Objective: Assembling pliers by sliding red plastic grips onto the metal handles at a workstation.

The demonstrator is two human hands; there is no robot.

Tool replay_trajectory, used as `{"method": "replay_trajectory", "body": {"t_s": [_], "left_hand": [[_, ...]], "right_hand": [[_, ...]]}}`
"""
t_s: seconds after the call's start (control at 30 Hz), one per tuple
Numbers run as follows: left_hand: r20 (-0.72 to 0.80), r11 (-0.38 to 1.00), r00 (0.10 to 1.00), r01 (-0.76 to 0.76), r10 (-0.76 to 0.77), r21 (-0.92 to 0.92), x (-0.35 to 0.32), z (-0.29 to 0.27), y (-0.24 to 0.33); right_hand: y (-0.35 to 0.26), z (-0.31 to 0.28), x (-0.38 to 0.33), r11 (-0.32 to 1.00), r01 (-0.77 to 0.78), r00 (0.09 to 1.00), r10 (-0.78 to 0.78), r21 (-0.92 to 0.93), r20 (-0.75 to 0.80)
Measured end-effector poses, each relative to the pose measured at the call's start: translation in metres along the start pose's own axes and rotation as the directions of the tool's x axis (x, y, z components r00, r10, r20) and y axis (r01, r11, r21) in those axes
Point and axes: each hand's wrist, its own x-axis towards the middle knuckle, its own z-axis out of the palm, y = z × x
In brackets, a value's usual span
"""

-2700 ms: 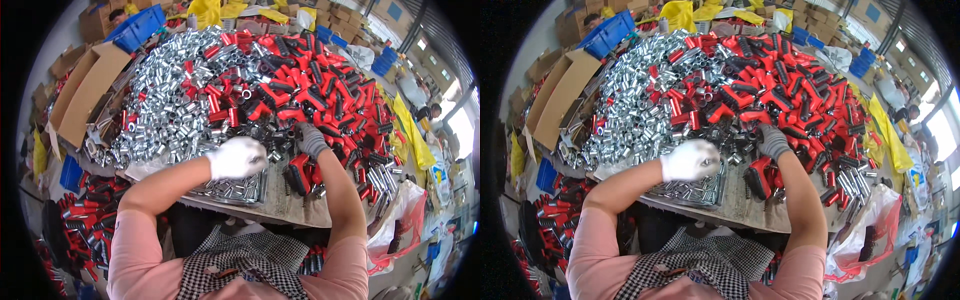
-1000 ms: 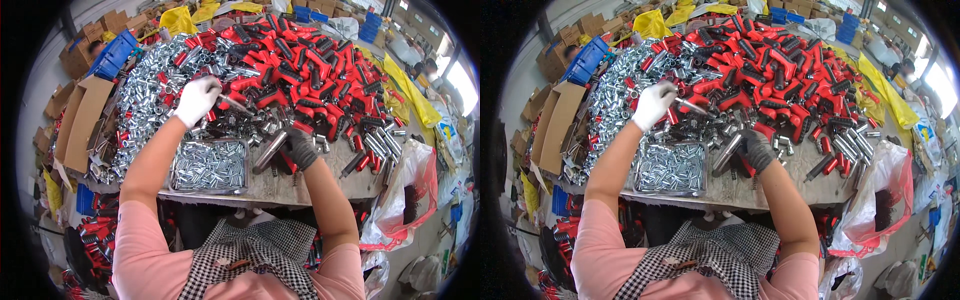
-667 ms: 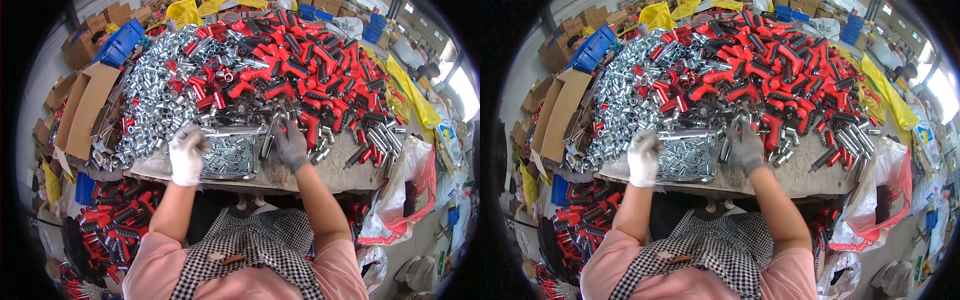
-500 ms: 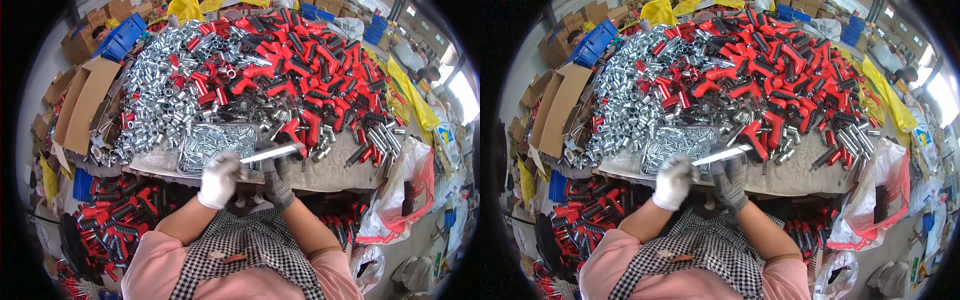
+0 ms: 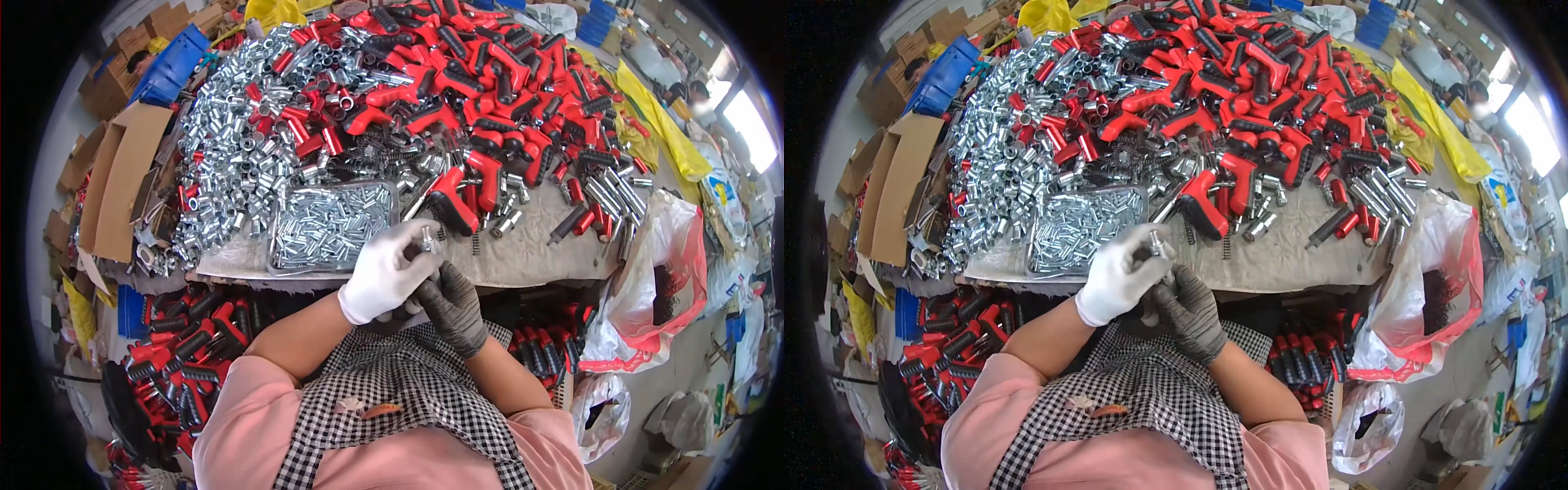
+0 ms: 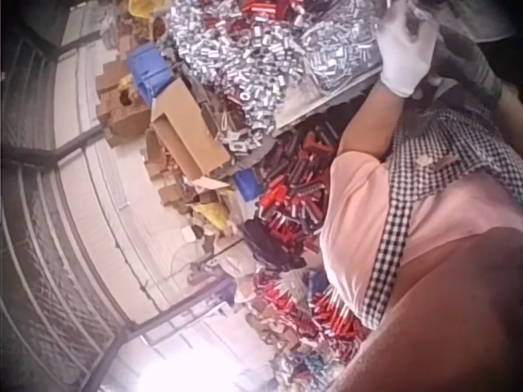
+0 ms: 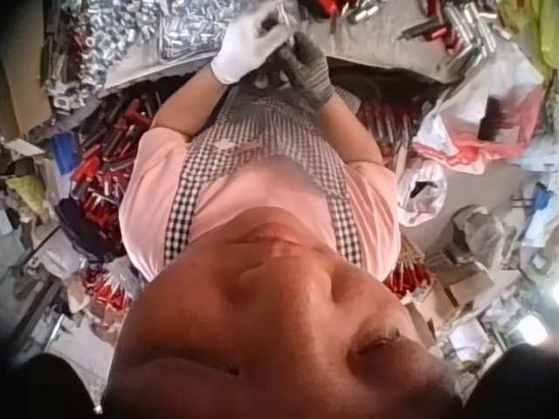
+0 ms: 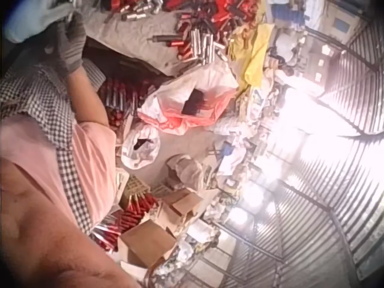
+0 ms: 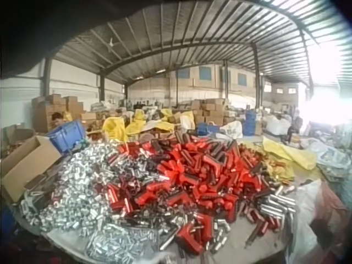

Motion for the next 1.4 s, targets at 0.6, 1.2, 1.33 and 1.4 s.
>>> {"method": "replay_trajectory", "body": {"t_s": [0.6,1.2,1.33,1.4], "left_hand": [[0.038,0.92,0.996,0.089,-0.081,-0.381,-0.011,-0.003,-0.013],[0.108,0.736,0.992,0.119,-0.063,-0.667,-0.027,-0.021,-0.018],[0.26,0.997,0.965,-0.007,0.026,-0.076,-0.003,-0.038,-0.009],[0.318,0.913,0.925,-0.3,0.208,0.276,0.018,-0.053,-0.013]], "right_hand": [[0.019,0.002,-0.021,0.973,-0.086,0.994,0.069,0.213,0.088],[0.051,0.016,-0.01,0.891,-0.173,0.984,0.171,0.42,0.043],[0.019,0.028,0.0,0.943,0.025,1.0,-0.026,0.331,-0.002],[0.008,0.021,0.01,0.965,0.09,0.995,-0.096,0.245,0.014]]}}
